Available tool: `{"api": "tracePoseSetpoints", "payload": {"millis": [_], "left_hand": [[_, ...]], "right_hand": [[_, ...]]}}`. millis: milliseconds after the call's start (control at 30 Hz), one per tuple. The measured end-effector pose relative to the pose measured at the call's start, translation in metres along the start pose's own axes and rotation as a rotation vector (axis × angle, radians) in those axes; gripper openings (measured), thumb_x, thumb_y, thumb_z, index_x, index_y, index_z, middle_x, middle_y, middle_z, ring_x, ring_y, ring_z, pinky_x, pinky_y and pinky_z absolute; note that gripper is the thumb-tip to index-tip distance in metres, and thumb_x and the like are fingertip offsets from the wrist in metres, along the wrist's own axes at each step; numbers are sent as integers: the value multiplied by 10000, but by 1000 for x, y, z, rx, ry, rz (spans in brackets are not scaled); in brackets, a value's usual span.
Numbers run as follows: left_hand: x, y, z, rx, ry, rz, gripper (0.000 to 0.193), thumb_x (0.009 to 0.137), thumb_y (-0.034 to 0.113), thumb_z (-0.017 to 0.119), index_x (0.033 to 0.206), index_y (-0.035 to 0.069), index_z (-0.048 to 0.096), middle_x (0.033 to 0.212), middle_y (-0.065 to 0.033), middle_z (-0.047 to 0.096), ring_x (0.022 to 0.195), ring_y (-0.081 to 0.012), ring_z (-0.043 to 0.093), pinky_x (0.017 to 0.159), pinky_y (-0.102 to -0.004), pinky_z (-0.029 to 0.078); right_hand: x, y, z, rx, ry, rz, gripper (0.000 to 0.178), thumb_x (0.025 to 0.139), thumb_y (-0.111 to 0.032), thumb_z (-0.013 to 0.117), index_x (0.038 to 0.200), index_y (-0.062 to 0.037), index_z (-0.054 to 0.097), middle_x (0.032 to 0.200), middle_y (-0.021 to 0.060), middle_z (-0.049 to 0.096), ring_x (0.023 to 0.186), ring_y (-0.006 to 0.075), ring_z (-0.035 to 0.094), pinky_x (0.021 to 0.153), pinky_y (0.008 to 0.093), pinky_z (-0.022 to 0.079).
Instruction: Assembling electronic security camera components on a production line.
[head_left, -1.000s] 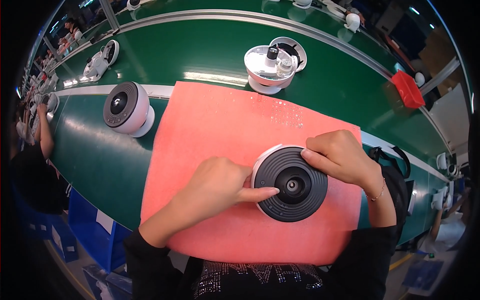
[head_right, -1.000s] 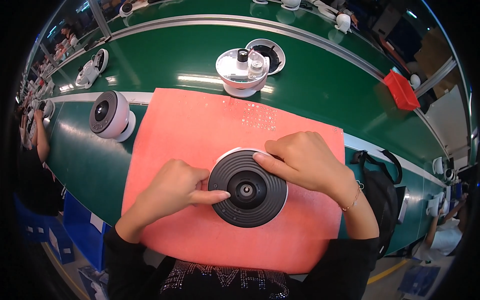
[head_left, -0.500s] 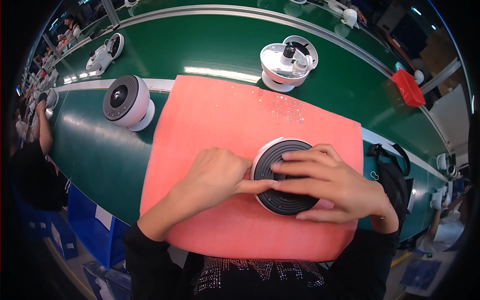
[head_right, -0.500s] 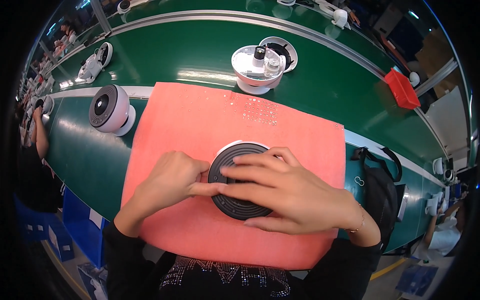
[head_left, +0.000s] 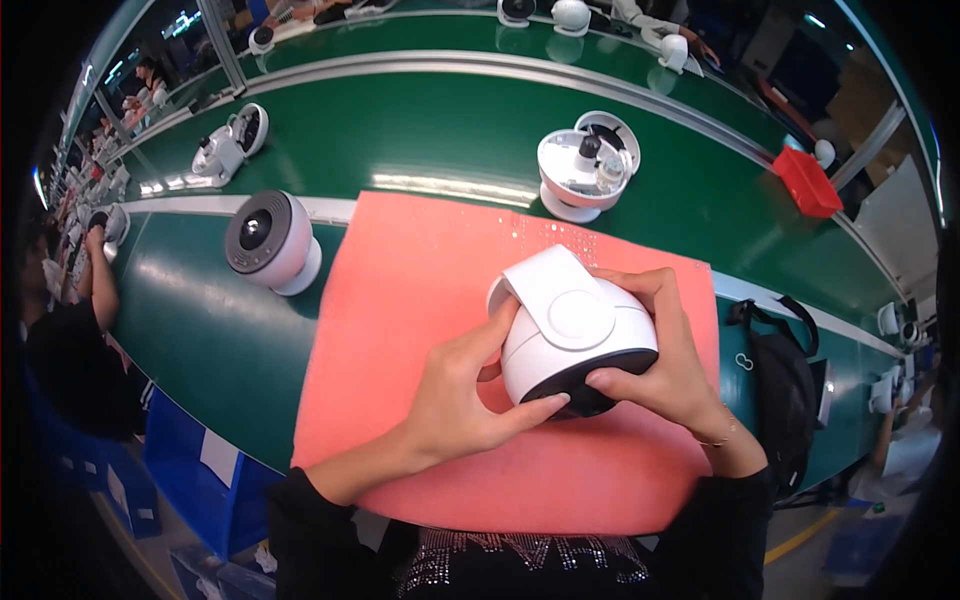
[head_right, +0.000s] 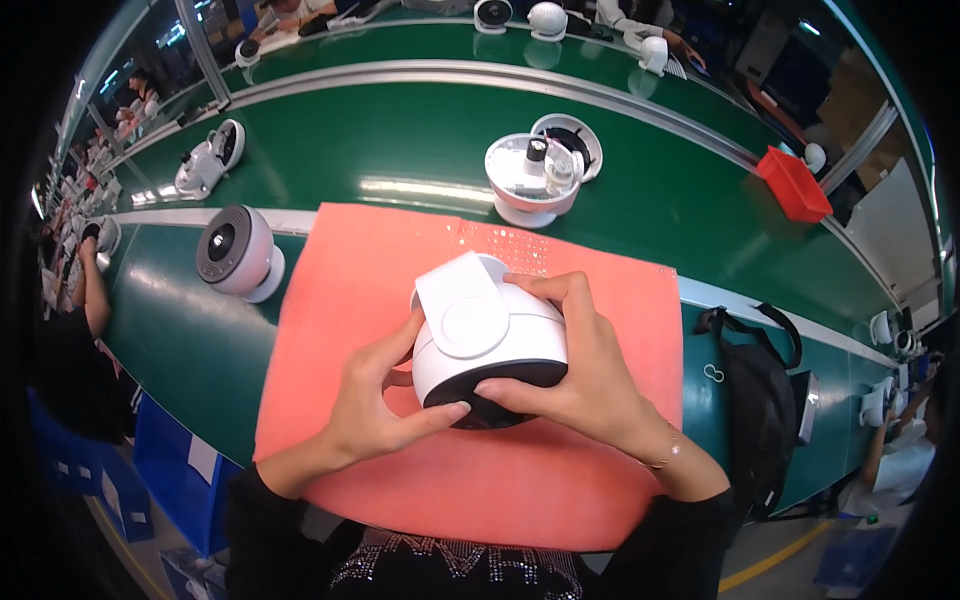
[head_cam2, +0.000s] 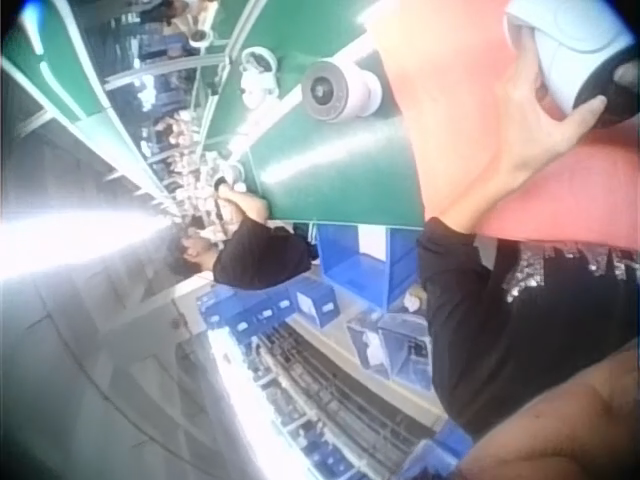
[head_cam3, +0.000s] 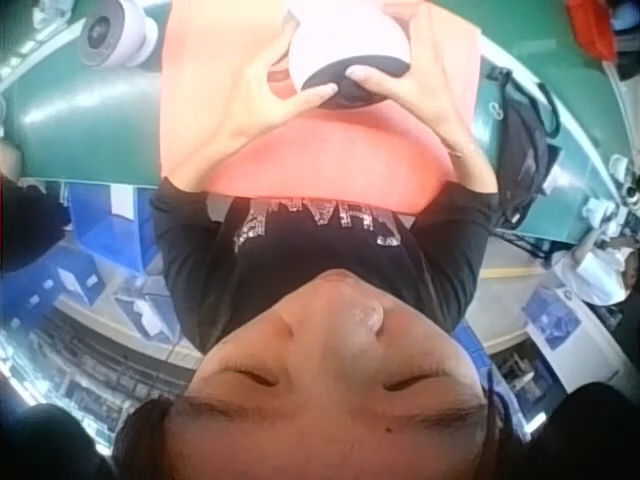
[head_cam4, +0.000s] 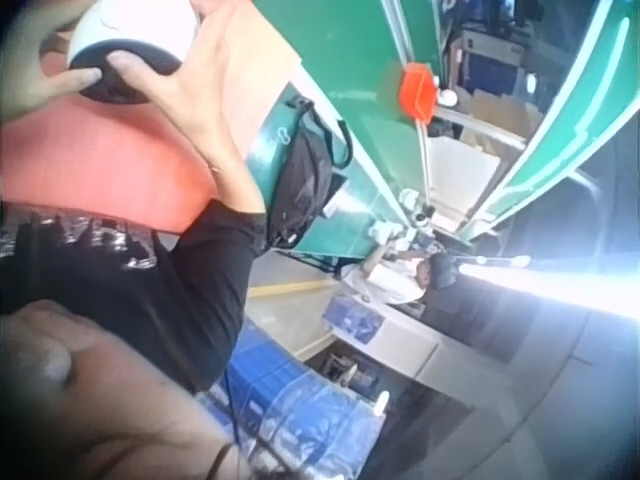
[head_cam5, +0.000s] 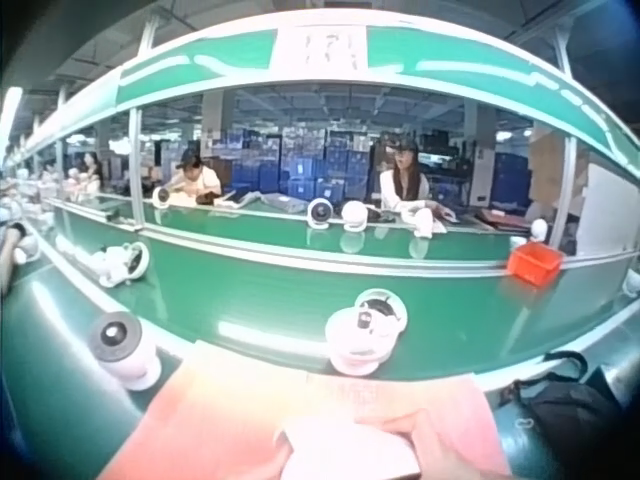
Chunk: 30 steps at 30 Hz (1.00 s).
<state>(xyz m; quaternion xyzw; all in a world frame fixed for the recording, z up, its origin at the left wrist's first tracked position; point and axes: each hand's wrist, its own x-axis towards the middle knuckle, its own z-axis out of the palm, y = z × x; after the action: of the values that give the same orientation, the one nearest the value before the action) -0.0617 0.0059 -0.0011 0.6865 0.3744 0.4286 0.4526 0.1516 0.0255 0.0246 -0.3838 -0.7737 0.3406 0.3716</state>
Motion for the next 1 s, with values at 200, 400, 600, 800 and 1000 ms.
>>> {"api": "tracePoseSetpoints", "payload": {"millis": [200, 400, 600, 800, 1000], "left_hand": [[9, 64, -7, 271, 99, 121, 799, 650, 219, 750, 1248, -131, 352, 1033, -230, 580, 943, -265, 605, 726, -322, 528], [43, 71, -19, -355, 196, 286, 582, 738, 223, 634, 1203, -63, 432, 1117, -146, 543, 1028, -213, 538, 908, -345, 413], [85, 60, 29, -1046, 500, 341, 631, 835, 577, 354, 1291, 140, 368, 1284, -86, 423, 1166, -280, 430, 976, -426, 352], [115, 58, 40, -954, 485, 198, 598, 867, 544, 350, 1270, 103, 375, 1262, -103, 443, 1142, -273, 454, 953, -430, 380], [132, 13, 45, -916, 265, 25, 553, 860, 529, 437, 1276, 207, 269, 1353, -110, 311, 1247, -229, 320, 987, -416, 315]], "right_hand": [[25, -35, -23, -40, 176, -216, 650, 576, -333, 798, 1006, 33, 476, 883, 173, 617, 825, 271, 631, 738, 340, 496], [35, -66, -48, 301, 115, -226, 909, 627, -268, 776, 1327, -69, 230, 1251, 167, 384, 1136, 257, 443, 866, 366, 446], [49, -85, -32, 146, 337, -373, 946, 609, -189, 763, 1368, -56, 214, 1247, 194, 433, 1063, 285, 529, 842, 389, 493], [60, -50, -48, 294, 361, -257, 918, 614, -190, 761, 1359, -66, 240, 1240, 176, 441, 1050, 268, 536, 832, 371, 495], [100, 13, -64, 1249, 325, 348, 678, 726, -277, 717, 1224, -18, 337, 1144, 164, 462, 1048, 277, 511, 848, 422, 460]]}}
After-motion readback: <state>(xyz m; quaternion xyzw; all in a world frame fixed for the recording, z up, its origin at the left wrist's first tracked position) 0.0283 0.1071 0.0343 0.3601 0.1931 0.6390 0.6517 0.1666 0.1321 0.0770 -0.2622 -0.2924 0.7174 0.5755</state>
